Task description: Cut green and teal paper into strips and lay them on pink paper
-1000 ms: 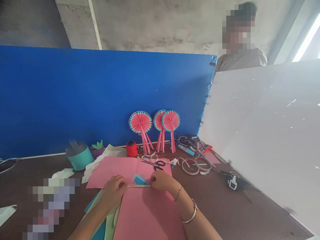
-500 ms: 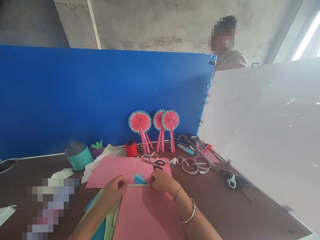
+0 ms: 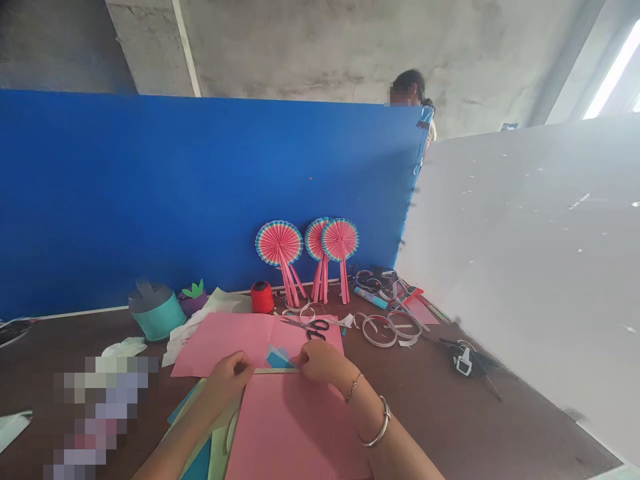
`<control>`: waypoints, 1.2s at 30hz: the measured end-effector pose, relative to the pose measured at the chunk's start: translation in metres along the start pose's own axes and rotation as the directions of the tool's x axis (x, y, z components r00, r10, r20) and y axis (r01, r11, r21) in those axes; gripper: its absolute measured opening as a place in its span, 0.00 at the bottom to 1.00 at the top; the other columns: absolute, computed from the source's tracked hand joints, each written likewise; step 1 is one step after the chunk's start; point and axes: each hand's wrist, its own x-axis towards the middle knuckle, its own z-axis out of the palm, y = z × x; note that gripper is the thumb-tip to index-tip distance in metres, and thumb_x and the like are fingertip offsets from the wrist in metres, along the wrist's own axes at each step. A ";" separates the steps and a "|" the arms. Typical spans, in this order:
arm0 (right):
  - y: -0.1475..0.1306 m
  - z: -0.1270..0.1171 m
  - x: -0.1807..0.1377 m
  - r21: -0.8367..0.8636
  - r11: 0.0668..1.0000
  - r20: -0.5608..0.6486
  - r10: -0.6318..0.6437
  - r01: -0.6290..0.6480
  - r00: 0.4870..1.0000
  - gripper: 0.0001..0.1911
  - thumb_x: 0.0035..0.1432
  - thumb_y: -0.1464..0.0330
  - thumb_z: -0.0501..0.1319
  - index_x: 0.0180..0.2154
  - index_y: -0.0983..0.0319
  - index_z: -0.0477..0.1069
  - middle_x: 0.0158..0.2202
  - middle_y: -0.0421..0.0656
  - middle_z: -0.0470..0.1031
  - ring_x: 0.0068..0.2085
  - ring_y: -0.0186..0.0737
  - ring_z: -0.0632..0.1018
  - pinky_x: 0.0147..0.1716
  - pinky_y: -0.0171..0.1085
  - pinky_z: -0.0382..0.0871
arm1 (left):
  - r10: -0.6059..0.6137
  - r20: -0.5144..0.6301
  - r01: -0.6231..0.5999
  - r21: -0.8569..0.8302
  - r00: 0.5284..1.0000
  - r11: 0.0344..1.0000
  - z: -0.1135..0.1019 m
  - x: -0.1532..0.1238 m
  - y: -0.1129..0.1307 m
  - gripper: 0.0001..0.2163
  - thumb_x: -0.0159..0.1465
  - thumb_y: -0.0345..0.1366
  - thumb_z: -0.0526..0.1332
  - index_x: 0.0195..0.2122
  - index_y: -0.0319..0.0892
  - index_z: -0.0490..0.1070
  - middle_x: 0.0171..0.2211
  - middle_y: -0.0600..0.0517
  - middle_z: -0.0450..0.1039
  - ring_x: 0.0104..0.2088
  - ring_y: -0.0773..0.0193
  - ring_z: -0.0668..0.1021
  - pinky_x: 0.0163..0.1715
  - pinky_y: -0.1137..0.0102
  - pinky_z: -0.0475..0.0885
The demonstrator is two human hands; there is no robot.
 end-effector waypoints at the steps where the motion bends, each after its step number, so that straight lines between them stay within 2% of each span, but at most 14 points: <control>1: 0.000 0.000 0.000 -0.003 1.000 -0.001 0.001 -0.001 1.000 0.12 0.48 0.77 0.60 0.34 0.64 0.80 0.38 0.49 0.80 0.38 0.41 0.77 0.32 0.32 0.61 | -0.001 0.002 0.001 -0.006 1.000 1.000 0.000 0.000 -0.001 0.07 0.54 0.40 0.52 0.22 0.46 0.57 0.22 0.57 0.62 0.27 0.63 0.68 0.28 0.70 0.59; 8: 0.000 0.000 0.000 -0.001 1.000 0.005 0.020 -0.020 1.000 0.15 0.47 0.77 0.60 0.37 0.62 0.81 0.39 0.47 0.80 0.36 0.39 0.76 0.31 0.32 0.60 | -0.016 0.010 0.016 -0.043 1.000 0.999 0.002 0.003 -0.005 0.07 0.53 0.41 0.53 0.21 0.46 0.58 0.21 0.57 0.61 0.26 0.64 0.67 0.27 0.70 0.59; 16: -0.003 0.000 -0.002 0.005 1.000 0.000 0.024 -0.024 1.000 0.14 0.48 0.77 0.60 0.36 0.63 0.80 0.40 0.47 0.80 0.36 0.39 0.76 0.31 0.32 0.59 | -0.022 0.012 0.023 -0.078 1.000 0.997 0.001 0.003 -0.005 0.07 0.51 0.38 0.55 0.20 0.46 0.57 0.21 0.58 0.61 0.26 0.64 0.67 0.27 0.71 0.59; 29: -0.009 -0.002 -0.004 -0.009 0.998 -0.007 0.056 -0.056 0.998 0.15 0.49 0.77 0.59 0.37 0.63 0.81 0.41 0.49 0.80 0.39 0.42 0.77 0.30 0.33 0.59 | -0.023 0.024 0.026 -0.093 0.999 0.995 0.001 0.002 -0.007 0.06 0.50 0.38 0.54 0.21 0.46 0.57 0.21 0.58 0.58 0.26 0.64 0.65 0.27 0.71 0.58; 36: -0.010 -0.004 -0.005 0.000 0.998 0.007 0.071 -0.071 0.997 0.15 0.48 0.77 0.60 0.36 0.62 0.81 0.40 0.48 0.80 0.36 0.39 0.77 0.29 0.32 0.59 | -0.029 0.015 0.030 -0.086 0.999 0.996 0.002 0.004 -0.009 0.06 0.49 0.36 0.55 0.20 0.46 0.57 0.20 0.58 0.59 0.25 0.65 0.66 0.26 0.71 0.58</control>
